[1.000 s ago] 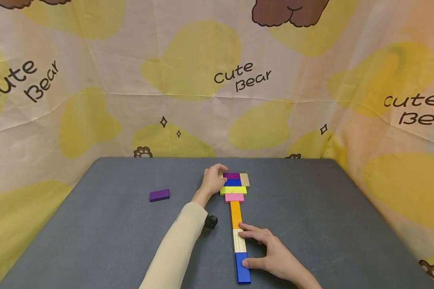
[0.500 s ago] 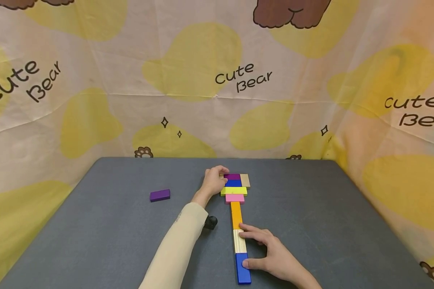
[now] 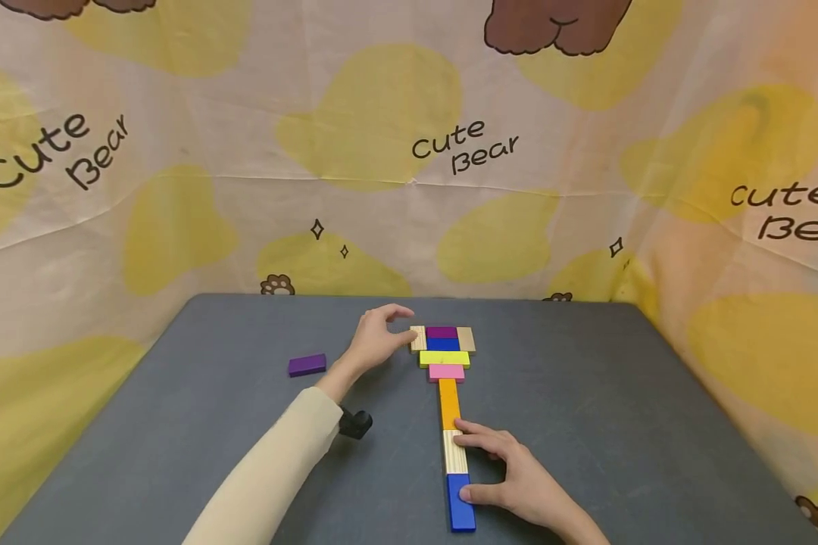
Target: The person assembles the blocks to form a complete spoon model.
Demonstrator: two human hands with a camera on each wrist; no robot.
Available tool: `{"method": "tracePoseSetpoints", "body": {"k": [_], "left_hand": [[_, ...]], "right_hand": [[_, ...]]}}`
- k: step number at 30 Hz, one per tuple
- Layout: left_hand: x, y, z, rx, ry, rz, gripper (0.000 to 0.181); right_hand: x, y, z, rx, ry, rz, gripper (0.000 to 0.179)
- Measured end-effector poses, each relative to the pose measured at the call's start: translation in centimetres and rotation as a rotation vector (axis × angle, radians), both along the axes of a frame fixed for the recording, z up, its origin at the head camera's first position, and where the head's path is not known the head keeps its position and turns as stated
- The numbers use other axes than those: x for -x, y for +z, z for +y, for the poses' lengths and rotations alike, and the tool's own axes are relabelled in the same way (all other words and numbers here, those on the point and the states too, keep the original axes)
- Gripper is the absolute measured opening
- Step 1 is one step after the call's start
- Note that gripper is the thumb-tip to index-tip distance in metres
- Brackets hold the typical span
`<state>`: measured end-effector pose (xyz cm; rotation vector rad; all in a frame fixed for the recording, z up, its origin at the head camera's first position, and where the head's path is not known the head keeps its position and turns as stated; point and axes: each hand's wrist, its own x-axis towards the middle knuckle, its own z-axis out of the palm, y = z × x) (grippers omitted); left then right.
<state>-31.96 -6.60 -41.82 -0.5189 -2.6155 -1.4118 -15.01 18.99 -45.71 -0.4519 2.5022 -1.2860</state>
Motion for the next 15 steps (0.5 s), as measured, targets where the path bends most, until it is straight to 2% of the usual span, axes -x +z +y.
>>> {"method": "tracePoseSetpoints", "body": {"k": [6, 11, 15], "left_hand": [[-1.7, 1.0, -5.1, 0.039, 0.003, -0.025, 0.038], [-2.9, 0.7, -9.4, 0.077, 0.015, -0.048, 0.043], [-3.2, 0.1, -12.4, 0.096, 0.044, -0.075, 0.047]], "right_hand": [[0.0, 0.1, 0.0, -0.005, 0.000, 0.017, 0.059], [-0.2, 0.1, 0.1, 0.003, 0.007, 0.005, 0.059], [-0.1, 0.2, 0.1, 0.002, 0.007, -0.001, 0.059]]}}
